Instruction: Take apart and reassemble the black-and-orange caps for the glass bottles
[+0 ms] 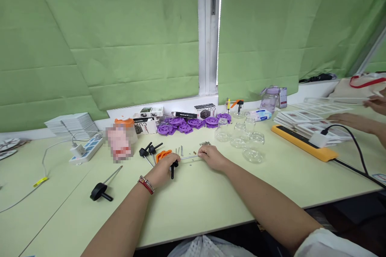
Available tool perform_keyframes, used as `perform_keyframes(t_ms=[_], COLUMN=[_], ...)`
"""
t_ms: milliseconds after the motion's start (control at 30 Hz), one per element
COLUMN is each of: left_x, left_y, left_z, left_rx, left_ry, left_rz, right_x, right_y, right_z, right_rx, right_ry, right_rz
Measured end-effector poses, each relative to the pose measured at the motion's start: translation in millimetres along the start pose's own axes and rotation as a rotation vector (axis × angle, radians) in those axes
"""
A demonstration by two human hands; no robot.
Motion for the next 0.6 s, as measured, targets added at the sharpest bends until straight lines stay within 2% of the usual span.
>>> perform_keyframes(t_ms=[333, 600], left_x=[-0.2, 0.3], left_y=[-0.6, 0.1], left_z=[-0.5, -1.9], left_rx=[-0.010, 0.006], left_ry=[0.002, 0.000], left_rz=[-0.010, -0.001], right_x=[-2.2, -1.5], right_y=[-0.4, -2.6], right_z=[-1.5, 2.9], right_rx=[-0.013, 0.044], right_ry=[0.003, 0.024], right_rz=[0.004, 0.040])
Point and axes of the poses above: each hand's wrist, its own y-axis towards the middle knuckle, its own x-axis out of the palm, z = x × y, the point moved 4 cm from there along y, towards the middle knuckle, and after that the axes turned 9 degrees about -y, right-handed, at the moved point
